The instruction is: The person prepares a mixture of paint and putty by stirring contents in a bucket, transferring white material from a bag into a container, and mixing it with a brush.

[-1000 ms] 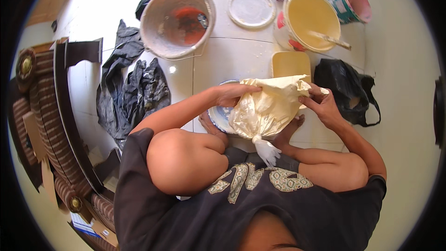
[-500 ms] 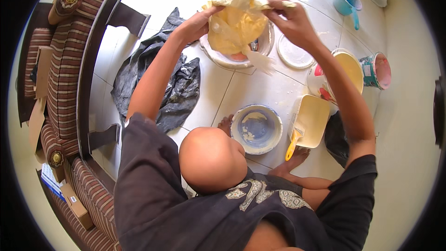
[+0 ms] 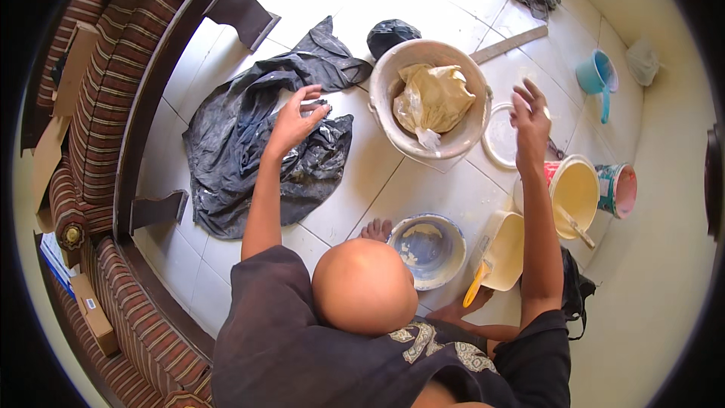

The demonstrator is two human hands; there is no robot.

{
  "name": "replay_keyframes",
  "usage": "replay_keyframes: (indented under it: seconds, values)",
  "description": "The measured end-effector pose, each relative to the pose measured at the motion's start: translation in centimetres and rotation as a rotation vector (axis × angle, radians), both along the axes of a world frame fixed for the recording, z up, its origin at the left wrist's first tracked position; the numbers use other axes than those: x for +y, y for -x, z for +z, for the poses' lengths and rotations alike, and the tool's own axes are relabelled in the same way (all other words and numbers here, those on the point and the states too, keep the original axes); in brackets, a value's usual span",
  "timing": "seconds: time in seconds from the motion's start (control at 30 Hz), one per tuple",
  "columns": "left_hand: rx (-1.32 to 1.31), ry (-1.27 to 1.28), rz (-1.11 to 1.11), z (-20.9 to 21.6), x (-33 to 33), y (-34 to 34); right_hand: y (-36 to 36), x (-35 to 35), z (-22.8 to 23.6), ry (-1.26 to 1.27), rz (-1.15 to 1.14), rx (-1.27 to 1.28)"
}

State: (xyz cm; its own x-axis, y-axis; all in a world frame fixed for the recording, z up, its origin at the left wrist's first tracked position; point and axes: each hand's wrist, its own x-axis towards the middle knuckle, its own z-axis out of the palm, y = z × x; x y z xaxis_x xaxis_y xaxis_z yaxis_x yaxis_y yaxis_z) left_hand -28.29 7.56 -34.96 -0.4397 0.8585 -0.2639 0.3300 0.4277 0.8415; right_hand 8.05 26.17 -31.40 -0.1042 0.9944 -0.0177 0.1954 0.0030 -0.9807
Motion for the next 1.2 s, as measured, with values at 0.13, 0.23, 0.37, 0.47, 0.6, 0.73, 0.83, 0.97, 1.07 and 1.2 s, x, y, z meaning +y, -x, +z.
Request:
replay_keyframes:
  seconds: [0.13,0.23,0.37,0.47,0.6,0.73,0.83,0.97,1.07,1.2]
  values:
    - [0.195,-0.061,0.047,-4.0,2.9,1.4,0.6,-2.4,2.1,0.122,0.068,0.259]
    - [0.595,-0.244,-0.098,-5.5,12.0,0.5,1.7,-4.1,2.9,0.153,0.119,0.327]
    - [0.93,-0.162,-0.341,-9.0,19.8,1.3,3.0,-6.4,3.5,0.147,0.134,0.322]
    - [0.516,0.046,-0.165,-9.1,23.8,1.1,1.7,-6.5,3.4,0.121,0.073,0.237]
    - [-0.166,-0.092,0.011,-6.9,22.7,8.6,0.8,-6.8,2.9,0.168,0.037,0.239]
    - [-0.37,-0.045,0.075,-5.5,20.9,8.5,0.4,-6.9,1.2,0.216,0.012,0.284]
    - [-0.534,-0.008,0.006,-6.4,17.9,10.4,2.0,-8.1,1.0,0.258,0.088,0.315]
    - [0.221,0.114,0.004,-7.7,12.8,10.1,3.5,-8.9,2.0,0.268,0.183,0.239]
    - [0.608,0.119,-0.069,-8.2,7.4,9.2,3.5,-9.3,2.2,0.258,0.324,0.133]
    - [0.751,0.238,-0.153,-8.3,-3.7,7.6,4.9,-12.2,-0.3,0.332,0.645,0.117]
